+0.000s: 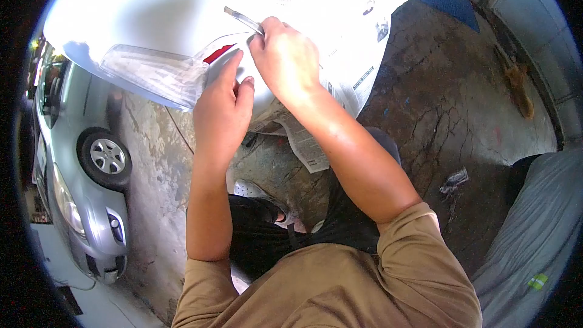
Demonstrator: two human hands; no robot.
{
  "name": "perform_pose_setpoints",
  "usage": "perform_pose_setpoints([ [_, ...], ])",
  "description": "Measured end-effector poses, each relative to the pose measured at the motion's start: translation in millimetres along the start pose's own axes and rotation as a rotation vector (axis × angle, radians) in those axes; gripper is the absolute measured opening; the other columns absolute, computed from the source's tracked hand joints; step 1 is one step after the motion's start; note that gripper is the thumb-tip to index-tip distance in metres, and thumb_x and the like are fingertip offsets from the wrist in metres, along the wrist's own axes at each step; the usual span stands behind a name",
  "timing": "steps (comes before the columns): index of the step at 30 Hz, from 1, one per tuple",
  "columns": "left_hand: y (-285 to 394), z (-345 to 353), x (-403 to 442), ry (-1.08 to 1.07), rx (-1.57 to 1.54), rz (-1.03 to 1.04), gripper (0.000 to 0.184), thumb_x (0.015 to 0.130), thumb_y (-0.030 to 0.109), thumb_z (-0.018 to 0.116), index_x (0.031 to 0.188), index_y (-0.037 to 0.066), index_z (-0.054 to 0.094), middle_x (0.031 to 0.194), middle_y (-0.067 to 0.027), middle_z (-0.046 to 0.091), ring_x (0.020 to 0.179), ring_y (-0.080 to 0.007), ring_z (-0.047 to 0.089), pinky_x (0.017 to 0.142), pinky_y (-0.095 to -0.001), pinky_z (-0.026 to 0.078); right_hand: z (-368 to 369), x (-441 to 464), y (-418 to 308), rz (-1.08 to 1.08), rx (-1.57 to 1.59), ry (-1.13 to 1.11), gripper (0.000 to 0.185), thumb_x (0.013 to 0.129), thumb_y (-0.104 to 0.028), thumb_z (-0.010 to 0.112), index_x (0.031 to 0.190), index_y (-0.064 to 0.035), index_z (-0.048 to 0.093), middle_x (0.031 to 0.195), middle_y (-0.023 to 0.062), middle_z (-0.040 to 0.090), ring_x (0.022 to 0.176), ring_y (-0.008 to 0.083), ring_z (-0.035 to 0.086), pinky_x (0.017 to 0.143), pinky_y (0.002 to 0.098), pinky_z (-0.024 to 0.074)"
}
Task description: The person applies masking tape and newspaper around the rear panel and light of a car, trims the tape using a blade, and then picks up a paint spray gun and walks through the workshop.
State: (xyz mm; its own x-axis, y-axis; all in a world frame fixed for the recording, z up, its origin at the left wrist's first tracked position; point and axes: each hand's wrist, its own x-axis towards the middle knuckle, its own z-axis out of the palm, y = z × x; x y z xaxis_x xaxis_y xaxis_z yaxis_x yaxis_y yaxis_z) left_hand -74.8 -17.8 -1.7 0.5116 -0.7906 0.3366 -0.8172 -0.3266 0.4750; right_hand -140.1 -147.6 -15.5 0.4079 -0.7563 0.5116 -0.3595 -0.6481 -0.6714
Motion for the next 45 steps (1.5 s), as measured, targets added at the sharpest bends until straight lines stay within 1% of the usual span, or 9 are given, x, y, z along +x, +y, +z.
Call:
perform_pose_setpoints([
  [14, -2.9, 2.4, 0.6, 0.052, -0.031, -0.009, 0.045, 0.097, 0.023, 0.061, 0.140, 0.010, 0.060, 0.079, -0.0133, 0.065, 0.071, -0.0295, 0.063, 0.071, -0.0419, 0.050, 5.6, -1.6, -1.0, 0.018, 0.097, -0.019, 0.023, 0.089, -0.022, 0.063, 0.097, -0.0007, 0.068, 0.086, 0.0218, 0.072, 0.079, 0.0407, 0.071, 0.074, 0.0501, 0.0552],
  [17, -0.3, -1.7, 3.0, 0.015, -0.006, -0.021, 0.045, 0.095, 0.021, 0.059, 0.139, 0.009, 0.059, 0.102, -0.0171, 0.074, 0.086, -0.0375, 0.071, 0.077, -0.0492, 0.055, 5.2, -3.2, -0.3, 0.072, 0.129, -0.009, 0.027, 0.089, -0.026, 0.063, 0.097, -0.0012, 0.069, 0.076, 0.0202, 0.070, 0.076, 0.0391, 0.070, 0.074, 0.0466, 0.0540],
  [23, -3.3, 0.0, 4.7, 0.030, -0.016, -0.021, 0.045, 0.096, 0.019, 0.058, 0.139, 0.008, 0.059, 0.107, -0.0180, 0.074, 0.089, -0.0376, 0.072, 0.080, -0.0492, 0.055, -11.3, -11.2, -5.8, 0.211, 0.270, -0.157, 0.025, 0.089, -0.023, 0.061, 0.098, -0.0018, 0.070, 0.074, 0.0210, 0.069, 0.074, 0.0414, 0.069, 0.072, 0.0473, 0.0541],
  [29, -3.5, -1.7, -2.4, 0.025, -0.071, -0.048, 0.046, 0.097, 0.018, 0.058, 0.142, 0.010, 0.058, 0.081, -0.0138, 0.064, 0.070, -0.0285, 0.062, 0.070, -0.0396, 0.049, -58.7, -14.4, 14.6, 0.252, 0.329, -0.134, 0.026, 0.091, -0.026, 0.062, 0.101, -0.0031, 0.071, 0.067, 0.0143, 0.066, 0.065, 0.0286, 0.068, 0.067, 0.0409, 0.0529],
  [33, -9.8, -6.8, -16.0, -0.104, -0.001, -0.028, 0.042, 0.098, 0.021, 0.059, 0.138, 0.009, 0.061, 0.086, -0.0145, 0.068, 0.076, -0.0300, 0.065, 0.074, -0.0409, 0.051, -125.2, -34.7, 83.6, 0.283, 0.346, 0.124, 0.025, 0.091, -0.025, 0.067, 0.098, -0.0020, 0.070, 0.074, 0.0050, 0.064, 0.070, 0.0136, 0.059, 0.068, 0.0318, 0.0490],
  [35, -6.0, -10.3, -20.4, -0.206, 0.027, -0.039, 0.040, 0.099, 0.023, 0.059, 0.134, 0.007, 0.063, 0.097, -0.0162, 0.073, 0.088, -0.0354, 0.070, 0.081, -0.0453, 0.054, -147.0, -72.9, 159.6, 0.406, 0.120, 0.150, 0.024, 0.091, -0.025, 0.069, 0.097, -0.0014, 0.069, 0.078, 0.0068, 0.065, 0.074, 0.0126, 0.059, 0.069, 0.0323, 0.0489],
  [38, -4.9, -3.9, -32.5, -0.278, 0.056, 0.083, 0.040, 0.099, 0.026, 0.060, 0.135, 0.007, 0.063, 0.100, -0.0165, 0.073, 0.088, -0.0356, 0.070, 0.081, -0.0455, 0.054, -152.0, -203.5, 310.4, 0.667, -0.307, -0.069, 0.046, 0.093, -0.041, 0.064, 0.101, 0.0042, 0.064, 0.094, 0.0292, 0.067, 0.091, 0.0487, 0.065, 0.079, 0.0502, 0.0507],
  [42, -1.0, 3.0, -55.0, -0.361, 0.011, 0.174, 0.041, 0.097, 0.027, 0.066, 0.134, 0.009, 0.064, 0.096, -0.0174, 0.071, 0.084, -0.0348, 0.068, 0.076, -0.0430, 0.052, -164.4, -506.4, 487.6, 1.214, -0.331, -0.486, 0.057, 0.093, -0.047, 0.064, 0.115, 0.0056, 0.068, 0.107, 0.0306, 0.069, 0.103, 0.0488, 0.066, 0.086, 0.0530, 0.0505],
  [45, -14.2, 7.8, -75.4, -0.499, 0.112, 0.165, 0.041, 0.097, 0.027, 0.067, 0.134, 0.009, 0.064, 0.098, -0.0171, 0.072, 0.084, -0.0346, 0.068, 0.076, -0.0432, 0.053, -178.8, -614.9, 456.8, 1.315, -0.400, -0.518, 0.061, 0.094, -0.048, 0.063, 0.130, 0.0014, 0.063, 0.121, 0.0256, 0.065, 0.108, 0.0414, 0.065, 0.093, 0.0506, 0.0494],
])
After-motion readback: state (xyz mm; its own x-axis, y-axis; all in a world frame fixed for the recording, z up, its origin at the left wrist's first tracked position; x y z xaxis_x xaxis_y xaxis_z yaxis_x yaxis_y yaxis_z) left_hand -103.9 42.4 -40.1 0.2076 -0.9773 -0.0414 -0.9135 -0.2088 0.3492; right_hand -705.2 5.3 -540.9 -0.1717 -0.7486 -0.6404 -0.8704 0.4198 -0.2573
